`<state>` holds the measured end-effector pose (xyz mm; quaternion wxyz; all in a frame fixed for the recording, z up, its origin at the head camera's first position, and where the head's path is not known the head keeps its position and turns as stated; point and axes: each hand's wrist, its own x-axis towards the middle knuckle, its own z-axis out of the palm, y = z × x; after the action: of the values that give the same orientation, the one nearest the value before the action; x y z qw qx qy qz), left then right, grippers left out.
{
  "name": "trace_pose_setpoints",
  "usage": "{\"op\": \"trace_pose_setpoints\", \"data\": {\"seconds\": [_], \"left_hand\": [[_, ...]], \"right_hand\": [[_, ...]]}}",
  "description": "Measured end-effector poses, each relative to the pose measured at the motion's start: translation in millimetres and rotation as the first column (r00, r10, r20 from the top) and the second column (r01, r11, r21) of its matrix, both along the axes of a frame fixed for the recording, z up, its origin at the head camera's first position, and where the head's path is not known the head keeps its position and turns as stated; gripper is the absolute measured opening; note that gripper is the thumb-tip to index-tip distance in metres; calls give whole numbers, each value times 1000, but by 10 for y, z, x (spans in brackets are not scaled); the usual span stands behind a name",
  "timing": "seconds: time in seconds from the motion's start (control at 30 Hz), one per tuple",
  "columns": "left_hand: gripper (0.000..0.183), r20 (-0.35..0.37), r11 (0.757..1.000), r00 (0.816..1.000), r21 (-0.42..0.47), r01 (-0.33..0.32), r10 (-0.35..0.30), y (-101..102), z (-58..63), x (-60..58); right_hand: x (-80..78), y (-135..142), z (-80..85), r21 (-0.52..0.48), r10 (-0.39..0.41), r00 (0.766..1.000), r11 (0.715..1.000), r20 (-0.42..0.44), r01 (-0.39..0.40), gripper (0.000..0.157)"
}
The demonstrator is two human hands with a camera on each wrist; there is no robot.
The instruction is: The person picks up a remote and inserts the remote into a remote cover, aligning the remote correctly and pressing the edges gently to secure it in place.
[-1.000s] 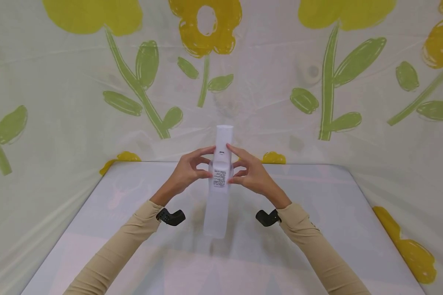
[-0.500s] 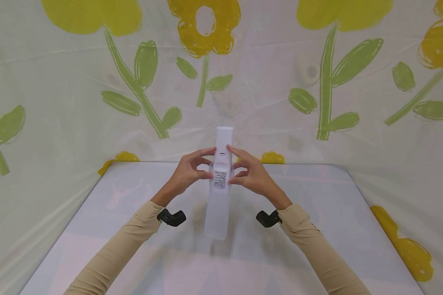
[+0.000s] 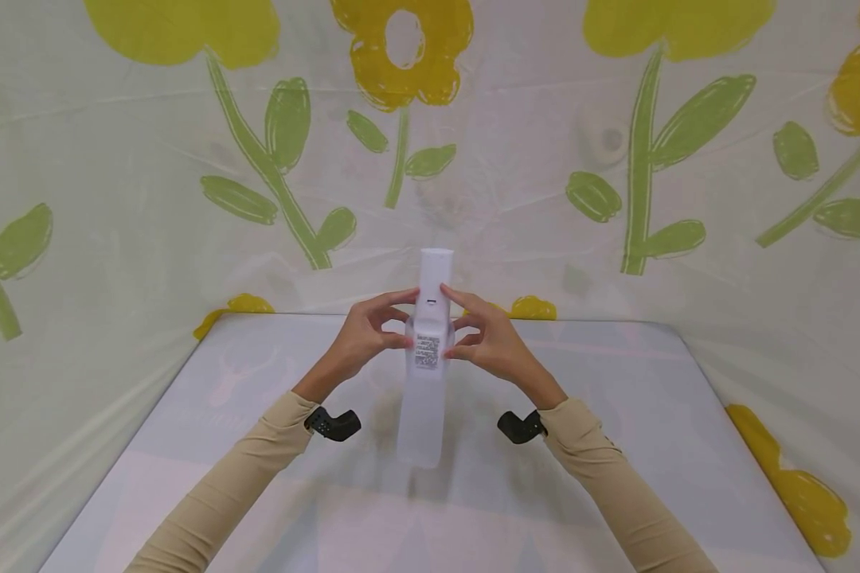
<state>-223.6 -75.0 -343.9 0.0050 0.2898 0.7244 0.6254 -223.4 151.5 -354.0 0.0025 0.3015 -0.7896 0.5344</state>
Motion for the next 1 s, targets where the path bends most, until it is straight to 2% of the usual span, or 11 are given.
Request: {"op": "trace_pose_setpoints", "data": {"seconds": [0.17,0.5,1.0], "left_hand": [[60,4,1000,1000,0,-1,1,1,-9,-1],[61,33,1000,999,9,-7,7,19,-22,4],[60,48,999,999,30,-11,10,0,-41,-6]], "right_hand": [[-20,10,-24,-2,3,1000,1000,-9,-3,81],[153,-30,188,0,3,1000,1000,3,-3,77],[151,-43,177,-15,5,1000,1000,15,-5,75]]}}
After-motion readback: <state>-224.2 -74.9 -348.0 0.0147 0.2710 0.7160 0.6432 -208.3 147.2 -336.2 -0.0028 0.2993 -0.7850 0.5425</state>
